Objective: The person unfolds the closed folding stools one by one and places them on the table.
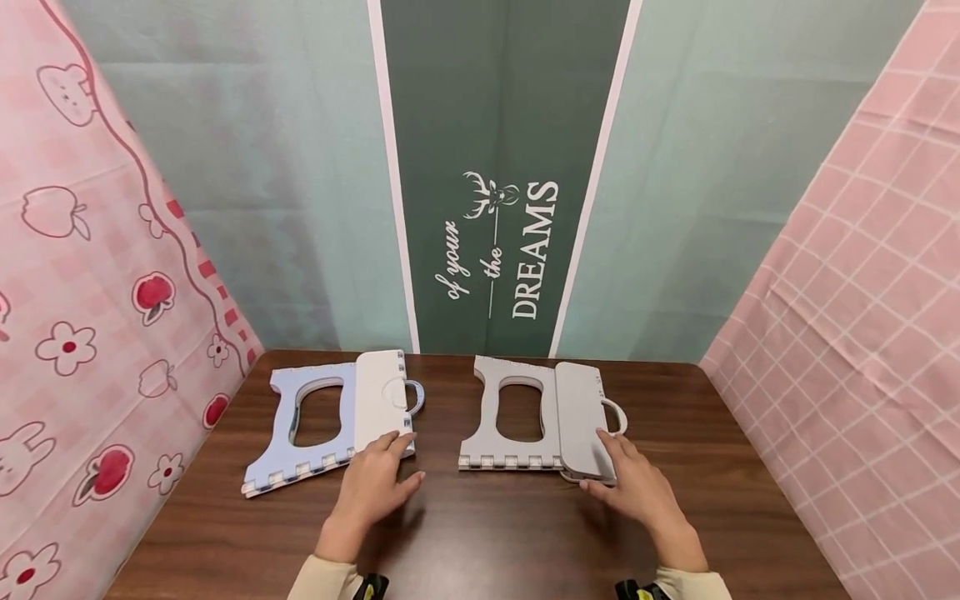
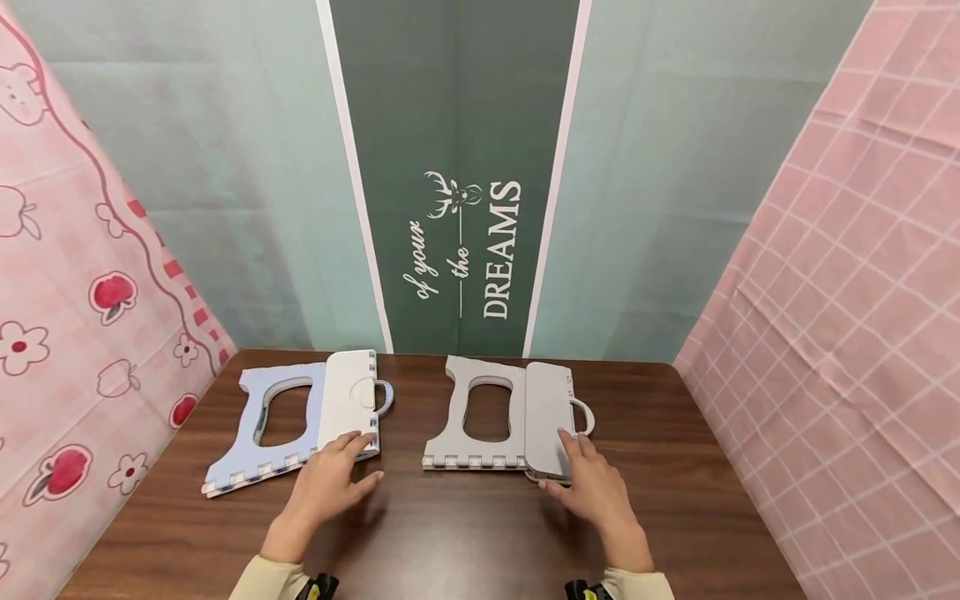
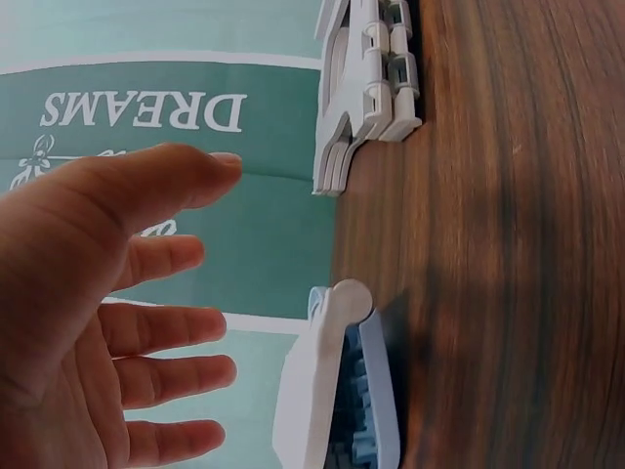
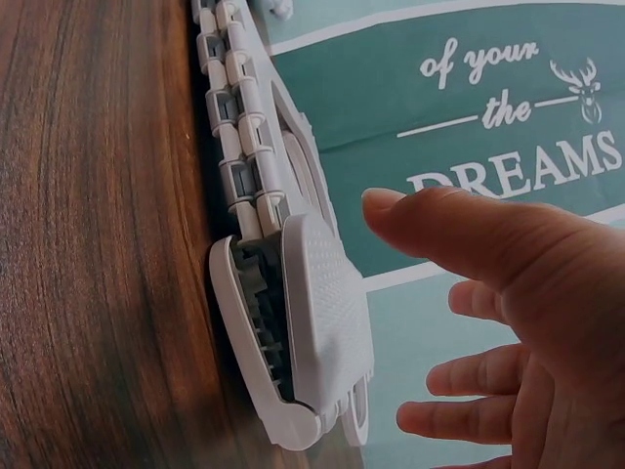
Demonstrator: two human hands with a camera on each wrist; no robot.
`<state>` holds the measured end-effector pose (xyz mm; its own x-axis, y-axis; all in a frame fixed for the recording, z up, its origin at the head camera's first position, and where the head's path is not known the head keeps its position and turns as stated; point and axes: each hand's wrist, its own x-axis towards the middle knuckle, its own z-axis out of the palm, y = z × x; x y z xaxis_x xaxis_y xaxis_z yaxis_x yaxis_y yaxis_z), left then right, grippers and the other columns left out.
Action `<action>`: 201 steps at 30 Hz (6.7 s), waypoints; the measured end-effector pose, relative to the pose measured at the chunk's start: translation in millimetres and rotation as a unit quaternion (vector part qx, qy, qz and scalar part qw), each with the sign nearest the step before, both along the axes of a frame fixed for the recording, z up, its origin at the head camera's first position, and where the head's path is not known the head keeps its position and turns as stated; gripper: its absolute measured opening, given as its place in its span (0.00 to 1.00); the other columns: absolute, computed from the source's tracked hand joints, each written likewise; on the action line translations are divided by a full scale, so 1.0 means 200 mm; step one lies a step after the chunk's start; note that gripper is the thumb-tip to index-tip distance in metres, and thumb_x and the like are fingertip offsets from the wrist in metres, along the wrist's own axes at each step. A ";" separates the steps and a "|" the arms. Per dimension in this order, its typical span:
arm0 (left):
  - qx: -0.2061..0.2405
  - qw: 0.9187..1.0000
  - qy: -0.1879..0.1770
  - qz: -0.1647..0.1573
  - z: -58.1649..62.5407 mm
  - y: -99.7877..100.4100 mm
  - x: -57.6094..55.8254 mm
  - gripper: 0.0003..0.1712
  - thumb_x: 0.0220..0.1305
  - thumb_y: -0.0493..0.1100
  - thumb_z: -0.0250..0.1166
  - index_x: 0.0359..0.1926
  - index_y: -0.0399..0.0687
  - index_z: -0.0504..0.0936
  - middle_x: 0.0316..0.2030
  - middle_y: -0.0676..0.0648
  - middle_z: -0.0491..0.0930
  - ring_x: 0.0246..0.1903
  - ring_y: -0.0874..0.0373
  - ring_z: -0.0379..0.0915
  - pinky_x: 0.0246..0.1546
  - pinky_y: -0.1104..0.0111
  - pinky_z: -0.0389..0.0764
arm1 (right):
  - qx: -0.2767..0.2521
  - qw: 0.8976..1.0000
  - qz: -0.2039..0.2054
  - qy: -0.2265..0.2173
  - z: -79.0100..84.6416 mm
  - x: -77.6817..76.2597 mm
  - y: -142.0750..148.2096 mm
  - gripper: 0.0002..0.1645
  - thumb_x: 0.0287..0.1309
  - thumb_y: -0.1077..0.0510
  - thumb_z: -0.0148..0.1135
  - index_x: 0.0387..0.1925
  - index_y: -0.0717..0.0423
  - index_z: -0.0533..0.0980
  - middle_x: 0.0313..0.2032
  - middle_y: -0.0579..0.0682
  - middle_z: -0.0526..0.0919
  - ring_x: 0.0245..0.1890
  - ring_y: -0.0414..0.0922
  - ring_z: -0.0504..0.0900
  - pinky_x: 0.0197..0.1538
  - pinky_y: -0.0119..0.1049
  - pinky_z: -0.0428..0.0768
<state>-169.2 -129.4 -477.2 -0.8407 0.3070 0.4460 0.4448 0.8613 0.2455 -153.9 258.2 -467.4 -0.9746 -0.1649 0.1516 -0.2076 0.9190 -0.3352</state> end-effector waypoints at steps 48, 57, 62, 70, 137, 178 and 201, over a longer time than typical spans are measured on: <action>0.104 0.984 -0.139 -0.045 -0.18 0.23 -0.15 0.35 0.48 0.49 0.71 0.57 0.39 0.73 0.49 0.39 0.74 0.46 0.45 0.73 0.45 0.54 0.73 | -0.067 0.995 -0.033 -0.069 -0.19 -0.10 0.11 0.58 0.40 0.51 0.75 0.64 0.73 0.53 0.56 0.78 0.63 0.54 0.69 0.66 0.51 0.59 0.67; 0.111 0.979 -0.165 -0.045 -0.21 0.27 -0.19 0.38 0.48 0.49 0.71 0.59 0.39 0.71 0.51 0.39 0.73 0.50 0.45 0.70 0.48 0.55 0.72 | -0.087 0.993 -0.043 -0.064 -0.24 -0.11 0.13 0.57 0.39 0.52 0.75 0.64 0.73 0.53 0.56 0.77 0.63 0.53 0.70 0.66 0.51 0.59 0.66; 0.108 0.979 -0.171 -0.041 -0.22 0.29 -0.20 0.41 0.45 0.49 0.73 0.60 0.41 0.70 0.55 0.36 0.69 0.54 0.41 0.66 0.49 0.51 0.70 | -0.099 0.992 -0.049 -0.060 -0.26 -0.12 0.13 0.56 0.39 0.55 0.75 0.63 0.74 0.54 0.55 0.77 0.64 0.53 0.70 0.66 0.52 0.59 0.66; 0.084 0.983 -0.158 -0.036 -0.24 0.34 -0.22 0.44 0.39 0.52 0.75 0.60 0.44 0.71 0.59 0.31 0.64 0.58 0.32 0.58 0.50 0.43 0.66 | -0.110 0.990 -0.056 -0.070 -0.28 -0.14 0.13 0.56 0.36 0.58 0.77 0.61 0.78 0.55 0.55 0.77 0.64 0.54 0.69 0.65 0.54 0.58 0.65; 0.108 0.976 -0.180 0.052 -0.24 0.57 -0.19 0.38 0.29 0.36 0.80 0.48 0.37 0.77 0.39 0.38 0.76 0.36 0.42 0.76 0.39 0.58 0.76 | -0.287 0.941 -0.161 -0.073 -0.24 -0.05 0.10 0.53 0.33 0.61 0.78 0.62 0.72 0.61 0.46 0.64 0.76 0.41 0.51 0.76 0.38 0.31 0.73; 0.168 0.960 -0.223 0.030 -0.18 0.63 -0.17 0.38 0.19 0.37 0.82 0.41 0.40 0.78 0.38 0.42 0.77 0.40 0.42 0.74 0.41 0.56 0.74 | -0.380 0.911 -0.144 0.072 -0.05 0.06 0.08 0.44 0.37 0.76 0.68 0.60 0.73 0.63 0.49 0.64 0.71 0.39 0.26 0.68 0.43 0.13 0.66; 0.167 0.957 -0.239 0.001 -0.19 0.66 -0.16 0.38 0.16 0.35 0.83 0.39 0.42 0.78 0.25 0.49 0.77 0.29 0.51 0.73 0.32 0.63 0.74 | -0.554 0.819 -0.070 0.131 0.05 0.10 0.00 0.42 0.36 0.88 0.57 0.59 0.78 0.59 0.46 0.52 0.70 0.42 0.35 0.73 0.44 0.19 0.71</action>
